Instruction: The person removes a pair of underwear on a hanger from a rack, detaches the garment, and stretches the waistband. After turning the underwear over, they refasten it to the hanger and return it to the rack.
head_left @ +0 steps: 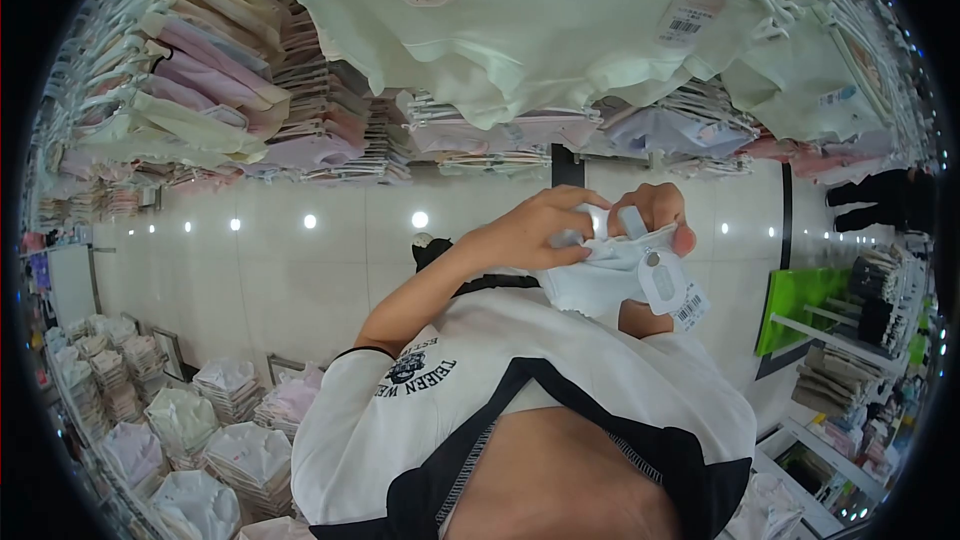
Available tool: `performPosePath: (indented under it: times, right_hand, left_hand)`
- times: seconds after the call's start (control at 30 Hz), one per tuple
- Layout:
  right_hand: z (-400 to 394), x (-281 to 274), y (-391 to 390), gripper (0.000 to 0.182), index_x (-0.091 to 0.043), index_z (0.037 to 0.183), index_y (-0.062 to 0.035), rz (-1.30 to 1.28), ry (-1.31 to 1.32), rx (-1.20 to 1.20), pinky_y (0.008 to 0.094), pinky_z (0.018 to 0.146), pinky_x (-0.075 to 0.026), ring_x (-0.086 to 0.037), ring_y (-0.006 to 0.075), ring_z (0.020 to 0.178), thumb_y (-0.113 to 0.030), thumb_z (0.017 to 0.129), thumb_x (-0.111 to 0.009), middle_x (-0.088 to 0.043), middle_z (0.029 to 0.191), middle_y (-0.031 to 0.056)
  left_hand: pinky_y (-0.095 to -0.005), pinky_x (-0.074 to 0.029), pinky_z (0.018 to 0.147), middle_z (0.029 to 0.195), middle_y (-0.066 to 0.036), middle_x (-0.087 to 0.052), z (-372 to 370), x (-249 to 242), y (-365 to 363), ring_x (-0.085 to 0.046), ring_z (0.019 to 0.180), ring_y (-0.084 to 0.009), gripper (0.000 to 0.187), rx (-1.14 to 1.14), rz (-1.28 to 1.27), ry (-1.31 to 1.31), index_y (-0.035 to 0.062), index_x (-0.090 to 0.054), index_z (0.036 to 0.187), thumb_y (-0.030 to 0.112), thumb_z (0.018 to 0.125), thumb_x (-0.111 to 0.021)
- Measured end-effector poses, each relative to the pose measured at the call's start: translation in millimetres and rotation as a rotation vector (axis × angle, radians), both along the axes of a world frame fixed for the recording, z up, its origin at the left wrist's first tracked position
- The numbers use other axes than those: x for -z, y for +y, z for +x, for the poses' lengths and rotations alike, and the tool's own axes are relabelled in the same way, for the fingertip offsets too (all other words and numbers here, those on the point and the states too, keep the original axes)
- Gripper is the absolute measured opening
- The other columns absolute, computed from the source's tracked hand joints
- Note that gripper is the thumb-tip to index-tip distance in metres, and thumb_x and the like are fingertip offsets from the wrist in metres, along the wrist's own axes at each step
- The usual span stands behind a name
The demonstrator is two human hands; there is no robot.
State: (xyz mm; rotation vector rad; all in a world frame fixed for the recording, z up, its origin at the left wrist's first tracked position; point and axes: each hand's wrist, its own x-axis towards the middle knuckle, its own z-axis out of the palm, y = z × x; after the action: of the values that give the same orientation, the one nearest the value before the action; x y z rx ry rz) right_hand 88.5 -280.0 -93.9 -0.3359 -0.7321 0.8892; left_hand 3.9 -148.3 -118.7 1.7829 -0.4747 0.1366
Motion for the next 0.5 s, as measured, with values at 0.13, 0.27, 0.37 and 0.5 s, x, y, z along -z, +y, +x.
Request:
performPosePath:
  times: [0.13,0.27,0.37,0.5]
  right_hand:
    - [12.2,-3.9,-19.2,0.039,-0.035,0.040,-0.0047,-0.070,-0.149,0.109,0.0265,0.031,-0.015,-0.024,0.0099,0.029,-0.023,0.057,-0.064,-0.032,0.035,0.0003]
    - [25.8,-12.6,-34.6,0.029,-0.040,0.048,-0.0009,-0.415,-0.615,0.050,0.0239,0.034,-0.017,-0.023,0.0089,0.035,-0.014,0.054,-0.065,-0.030,0.040,-0.0002]
    - [21.8,-31.7,-36.2,0.022,-0.046,0.055,0.0012,-0.972,-0.891,-0.018,0.0221,0.039,-0.020,-0.027,0.0064,0.043,-0.010,0.056,-0.064,-0.036,0.046,-0.0004]
    - [16.1,-26.0,-24.5,0.016,-0.049,0.057,0.0019,-0.941,-0.833,0.284,0.0203,0.047,-0.027,-0.037,0.0085,0.053,-0.009,0.057,-0.060,-0.042,0.055,0.0028]
  left_hand:
    - [-0.0310,-0.034,0.072,0.081,-0.009,-0.050,-4.1,5.0,23.4,-0.045,0.086,-0.0247,0.013,-0.136,0.039,-0.011,0.0016,-0.044,0.061,0.004,0.054,-0.054]
    - [-0.0271,-0.036,0.054,0.062,-0.010,-0.049,-25.3,-16.5,53.1,-0.047,0.062,-0.0204,0.015,-0.358,0.197,0.097,0.0016,-0.043,0.058,0.009,0.055,-0.056]
    - [-0.0257,-0.032,0.044,0.057,-0.009,-0.047,-39.9,-46.0,69.1,-0.043,0.050,-0.0171,0.015,-0.415,0.281,0.121,0.0019,-0.044,0.056,0.011,0.055,-0.057]
    - [-0.0229,-0.029,0.039,0.048,-0.006,-0.042,-56.4,-59.1,82.1,-0.037,0.040,-0.0126,0.019,-0.337,0.207,0.209,0.0018,-0.044,0.055,0.014,0.058,-0.058]
